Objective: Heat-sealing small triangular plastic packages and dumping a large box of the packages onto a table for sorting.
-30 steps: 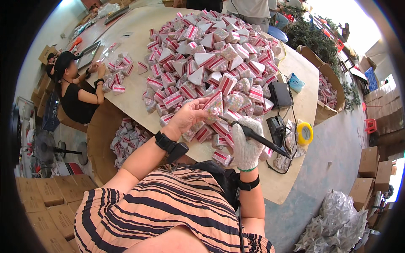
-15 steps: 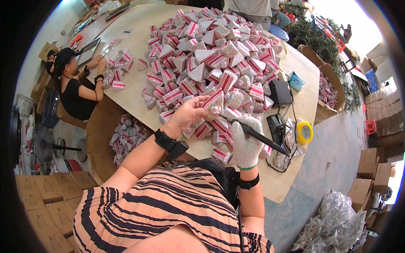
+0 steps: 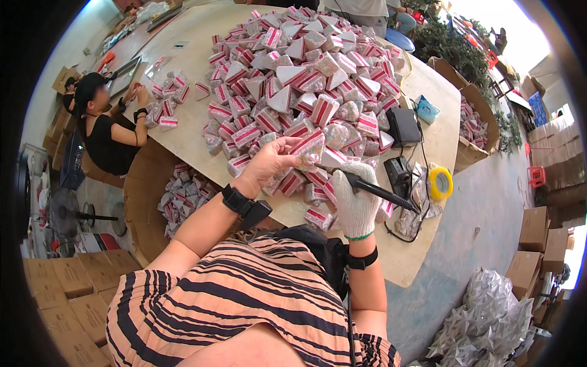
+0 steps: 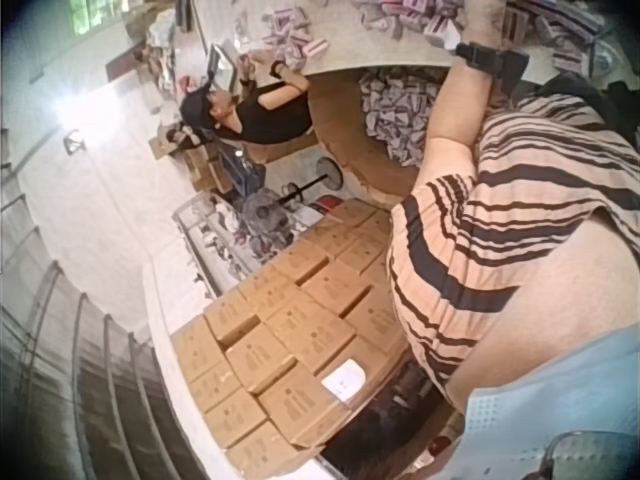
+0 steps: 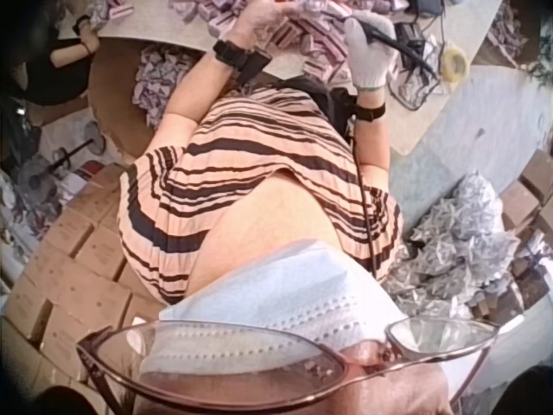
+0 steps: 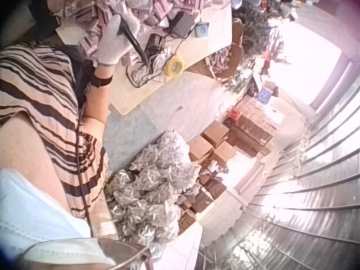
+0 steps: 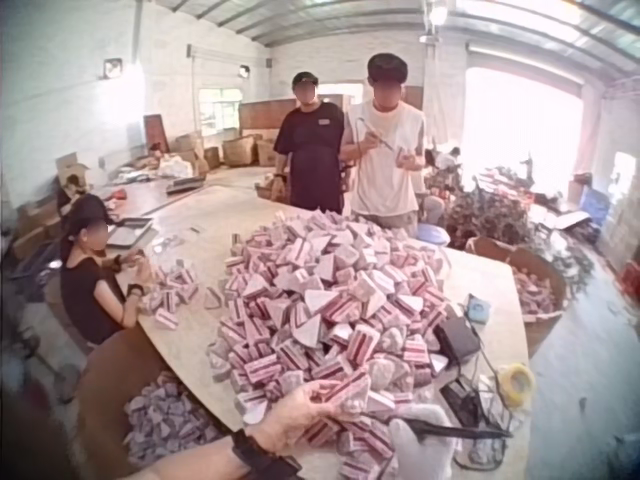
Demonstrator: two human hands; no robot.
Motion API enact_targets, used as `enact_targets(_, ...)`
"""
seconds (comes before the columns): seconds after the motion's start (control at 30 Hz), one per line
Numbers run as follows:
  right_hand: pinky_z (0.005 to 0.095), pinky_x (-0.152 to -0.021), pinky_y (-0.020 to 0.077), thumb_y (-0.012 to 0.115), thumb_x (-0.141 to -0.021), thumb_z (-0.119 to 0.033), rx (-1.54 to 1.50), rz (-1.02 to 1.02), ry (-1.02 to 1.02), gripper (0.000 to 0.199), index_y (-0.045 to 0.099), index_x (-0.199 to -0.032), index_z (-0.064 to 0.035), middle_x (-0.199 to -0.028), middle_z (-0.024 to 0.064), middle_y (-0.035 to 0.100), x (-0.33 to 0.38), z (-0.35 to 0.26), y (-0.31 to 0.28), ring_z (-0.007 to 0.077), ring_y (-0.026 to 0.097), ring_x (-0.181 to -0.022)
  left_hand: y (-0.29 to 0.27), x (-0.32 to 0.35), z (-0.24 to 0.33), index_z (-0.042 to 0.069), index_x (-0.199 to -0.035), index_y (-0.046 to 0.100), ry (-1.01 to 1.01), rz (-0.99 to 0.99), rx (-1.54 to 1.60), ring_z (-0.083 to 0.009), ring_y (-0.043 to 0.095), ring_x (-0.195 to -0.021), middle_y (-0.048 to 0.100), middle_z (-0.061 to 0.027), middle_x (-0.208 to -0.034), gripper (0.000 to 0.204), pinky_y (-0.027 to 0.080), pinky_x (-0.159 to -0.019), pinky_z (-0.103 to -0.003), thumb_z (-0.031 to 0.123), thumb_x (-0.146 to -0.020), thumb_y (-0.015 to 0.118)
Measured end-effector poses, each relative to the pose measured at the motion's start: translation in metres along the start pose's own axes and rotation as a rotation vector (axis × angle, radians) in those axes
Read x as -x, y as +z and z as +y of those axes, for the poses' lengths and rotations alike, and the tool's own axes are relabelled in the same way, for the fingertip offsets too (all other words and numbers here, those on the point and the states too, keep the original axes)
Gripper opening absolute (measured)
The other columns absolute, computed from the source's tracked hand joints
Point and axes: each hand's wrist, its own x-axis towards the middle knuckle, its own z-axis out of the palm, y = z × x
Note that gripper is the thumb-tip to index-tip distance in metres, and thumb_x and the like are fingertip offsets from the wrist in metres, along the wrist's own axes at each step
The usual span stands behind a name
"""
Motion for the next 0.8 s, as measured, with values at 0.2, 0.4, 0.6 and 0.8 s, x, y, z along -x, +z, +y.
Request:
enact_targets(0.2, 0.0274, -0.076, 0.0464, 0.067, -0.080, -0.001, 0.026, -0.030, 0.020, 0.015, 0.060, -0.093, -0.0027, -0.090, 0.0045, 0.061, 0.000, 0.001, 0.005, 0.0125, 0.057, -0.082, -0.004, 0.002, -0.004, -0.003, -0.123, 0.049, 0.006, 0.016, -0.044, -0.0142, 0.061, -0.086, 0.062, -0.0079, -0.098, 0.054, 0.050, -0.079, -0.027, -0.002, -0.072, 0.068)
enact_targets(0.4, 0.0230, -0.066, 0.0484, 0.062, -0.083, 0.001, -0.168, 0.019, 0.014, 0.013, 0.059, -0.096, -0.0011, -0.088, 0.0038, 0.060, -0.001, -0.009, -0.001, 0.0102, 0.058, -0.076, -0.068, 0.024, 0.010, 0.001, -0.124, 0.052, 0.024, 0.095, -0.196, -0.0110, 0.060, -0.086, 0.062, -0.0067, -0.104, 0.052, 0.049, -0.076, -0.025, 0.015, -0.077, 0.070)
enact_targets(0.6, 0.0200, -0.048, 0.0405, 0.059, -0.087, -0.009, -0.146, 0.125, 0.060, 0.012, 0.059, -0.097, -0.0021, -0.078, 0.0048, 0.059, -0.008, 0.001, -0.011, 0.0077, 0.053, -0.057, -0.215, 0.109, 0.024, -0.003, -0.114, 0.058, 0.012, 0.775, -0.670, -0.0167, 0.062, -0.077, 0.067, -0.0086, -0.085, 0.059, 0.049, -0.072, -0.029, 0.023, -0.066, 0.078)
enact_targets(0.8, 0.0190, -0.049, 0.0413, 0.061, -0.086, -0.008, -0.162, 0.053, 0.121, 0.010, 0.059, -0.095, -0.0036, -0.078, 0.0029, 0.060, -0.008, 0.013, -0.009, 0.0069, 0.054, -0.058, -0.197, 0.108, -0.001, 0.004, -0.124, 0.051, -0.239, 0.893, -1.494, -0.0403, 0.052, -0.112, 0.053, -0.0258, -0.118, 0.064, 0.045, -0.091, -0.048, 0.030, -0.069, 0.071)
